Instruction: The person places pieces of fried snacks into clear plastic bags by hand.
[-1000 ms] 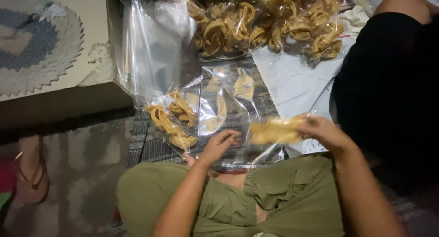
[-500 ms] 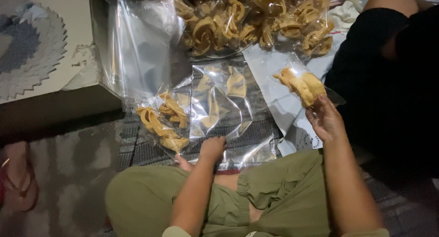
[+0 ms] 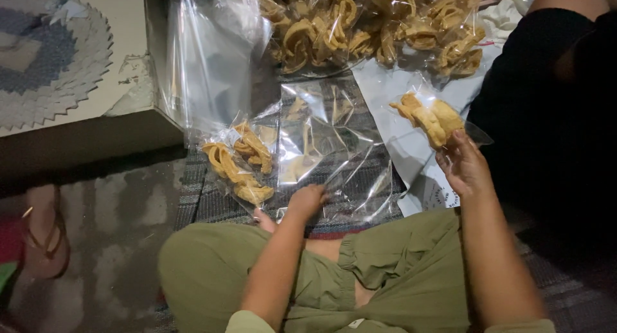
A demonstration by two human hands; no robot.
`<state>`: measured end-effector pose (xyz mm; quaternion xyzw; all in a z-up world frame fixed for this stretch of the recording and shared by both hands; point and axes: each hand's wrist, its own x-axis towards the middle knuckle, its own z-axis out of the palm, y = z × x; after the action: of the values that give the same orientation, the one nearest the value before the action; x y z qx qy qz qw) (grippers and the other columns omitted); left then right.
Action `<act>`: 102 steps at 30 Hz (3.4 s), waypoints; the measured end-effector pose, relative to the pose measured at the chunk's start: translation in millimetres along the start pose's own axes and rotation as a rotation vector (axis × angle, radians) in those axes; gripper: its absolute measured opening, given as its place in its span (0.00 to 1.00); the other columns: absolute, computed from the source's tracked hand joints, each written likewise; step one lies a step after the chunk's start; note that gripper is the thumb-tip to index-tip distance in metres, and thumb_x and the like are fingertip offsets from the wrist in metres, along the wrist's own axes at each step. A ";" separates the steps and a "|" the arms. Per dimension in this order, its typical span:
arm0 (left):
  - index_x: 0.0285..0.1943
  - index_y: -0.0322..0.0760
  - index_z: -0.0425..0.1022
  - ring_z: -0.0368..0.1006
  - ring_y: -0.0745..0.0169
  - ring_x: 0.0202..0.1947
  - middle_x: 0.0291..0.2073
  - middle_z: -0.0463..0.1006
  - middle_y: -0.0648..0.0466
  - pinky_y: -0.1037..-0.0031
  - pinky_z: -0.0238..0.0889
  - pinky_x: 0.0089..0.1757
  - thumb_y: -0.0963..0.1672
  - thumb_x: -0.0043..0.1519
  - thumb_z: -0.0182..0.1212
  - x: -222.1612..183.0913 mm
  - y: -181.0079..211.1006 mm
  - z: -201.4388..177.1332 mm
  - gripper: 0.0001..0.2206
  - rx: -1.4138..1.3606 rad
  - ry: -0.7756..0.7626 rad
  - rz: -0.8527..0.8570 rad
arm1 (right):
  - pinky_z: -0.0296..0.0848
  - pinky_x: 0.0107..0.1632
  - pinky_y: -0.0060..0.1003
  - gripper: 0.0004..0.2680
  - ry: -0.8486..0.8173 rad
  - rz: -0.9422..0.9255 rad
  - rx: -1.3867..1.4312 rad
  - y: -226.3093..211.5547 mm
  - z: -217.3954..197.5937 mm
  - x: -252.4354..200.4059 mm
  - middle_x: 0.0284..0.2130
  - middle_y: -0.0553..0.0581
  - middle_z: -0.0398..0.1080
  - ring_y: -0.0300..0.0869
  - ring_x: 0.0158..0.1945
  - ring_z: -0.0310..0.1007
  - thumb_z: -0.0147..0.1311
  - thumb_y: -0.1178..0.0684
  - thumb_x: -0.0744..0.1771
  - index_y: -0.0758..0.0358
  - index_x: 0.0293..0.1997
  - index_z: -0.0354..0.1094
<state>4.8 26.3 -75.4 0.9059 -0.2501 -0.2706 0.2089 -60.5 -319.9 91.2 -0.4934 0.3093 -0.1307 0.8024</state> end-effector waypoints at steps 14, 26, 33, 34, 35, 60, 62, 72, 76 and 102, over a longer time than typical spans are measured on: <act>0.41 0.41 0.72 0.76 0.42 0.42 0.33 0.78 0.46 0.55 0.69 0.43 0.52 0.70 0.46 7.4 67.5 -118.6 0.15 -0.097 0.417 0.180 | 0.71 0.54 0.34 0.10 -0.214 0.052 0.046 -1.2 18.6 -23.3 0.40 0.44 0.73 0.38 0.47 0.74 0.61 0.36 0.65 0.44 0.42 0.73; 0.55 0.38 0.72 0.77 0.45 0.39 0.32 0.78 0.46 0.59 0.71 0.42 0.49 0.63 0.62 -42.2 52.9 -130.3 0.16 -0.069 0.371 0.486 | 0.75 0.48 0.37 0.17 -0.358 0.300 0.027 28.2 7.5 7.8 0.50 0.58 0.63 0.50 0.53 0.72 0.58 0.36 0.67 0.56 0.53 0.64; 0.49 0.42 0.76 0.80 0.48 0.38 0.36 0.81 0.45 0.63 0.73 0.39 0.44 0.66 0.57 -34.9 31.8 -105.3 0.07 0.240 0.428 0.536 | 0.80 0.49 0.40 0.18 -0.287 0.257 0.085 36.1 -3.0 25.7 0.52 0.61 0.64 0.52 0.52 0.77 0.60 0.35 0.67 0.52 0.56 0.64; 0.49 0.42 0.76 0.80 0.48 0.38 0.36 0.81 0.45 0.63 0.73 0.39 0.44 0.66 0.57 -31.1 31.3 -102.9 0.07 0.239 0.428 0.536 | 0.80 0.49 0.40 0.18 -0.287 0.258 0.083 41.4 -4.7 29.7 0.52 0.61 0.64 0.52 0.52 0.77 0.60 0.35 0.67 0.52 0.56 0.64; 0.46 0.42 0.76 0.80 0.49 0.36 0.34 0.81 0.47 0.64 0.73 0.36 0.45 0.65 0.57 -27.1 30.9 -100.4 0.06 0.221 0.479 0.511 | 0.69 0.59 0.48 0.16 -0.220 0.115 0.001 46.7 -6.5 33.9 0.54 0.56 0.65 0.51 0.58 0.71 0.59 0.37 0.67 0.47 0.56 0.64; 0.49 0.47 0.72 0.78 0.40 0.25 0.28 0.76 0.47 0.55 0.73 0.28 0.51 0.66 0.50 4.1 90.5 -100.7 0.11 0.182 0.827 0.304 | 0.78 0.46 0.49 0.19 -0.113 -0.016 -0.293 55.2 27.4 -65.4 0.44 0.61 0.65 0.49 0.44 0.73 0.57 0.48 0.69 0.73 0.62 0.58; 0.51 0.50 0.72 0.78 0.41 0.23 0.29 0.75 0.49 0.56 0.72 0.27 0.51 0.67 0.50 -16.2 110.5 -113.0 0.11 0.188 0.859 0.340 | 0.77 0.47 0.47 0.20 -0.123 0.030 -0.277 49.8 33.5 -69.4 0.46 0.60 0.64 0.48 0.45 0.72 0.57 0.47 0.69 0.70 0.63 0.56; 0.54 0.53 0.76 0.75 0.49 0.18 0.23 0.73 0.53 0.62 0.69 0.21 0.50 0.66 0.55 -13.7 113.5 -107.5 0.11 0.233 1.048 0.445 | 0.80 0.44 0.46 0.12 -0.102 0.196 -0.104 49.8 26.9 -68.9 0.45 0.61 0.67 0.52 0.44 0.77 0.55 0.47 0.69 0.57 0.54 0.59; 0.56 0.53 0.77 0.76 0.46 0.20 0.25 0.74 0.51 0.60 0.69 0.22 0.50 0.65 0.55 -14.1 114.9 -100.0 0.12 0.187 1.025 0.450 | 0.80 0.46 0.51 0.22 -0.087 0.177 -0.299 58.9 38.3 -67.8 0.40 0.62 0.68 0.50 0.39 0.75 0.61 0.48 0.67 0.66 0.62 0.54; 0.55 0.47 0.77 0.76 0.54 0.24 0.23 0.76 0.52 0.69 0.69 0.26 0.47 0.67 0.54 -18.7 90.9 -28.8 0.12 0.115 0.998 0.432 | 0.78 0.36 0.42 0.17 -0.103 0.110 -0.279 77.1 51.6 -81.0 0.33 0.59 0.69 0.44 0.34 0.73 0.64 0.55 0.64 0.70 0.54 0.62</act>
<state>-22.6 -27.7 0.6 0.8623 -0.3154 0.2554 0.3030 -98.3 -204.6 70.3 -0.5883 0.3096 -0.0167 0.7468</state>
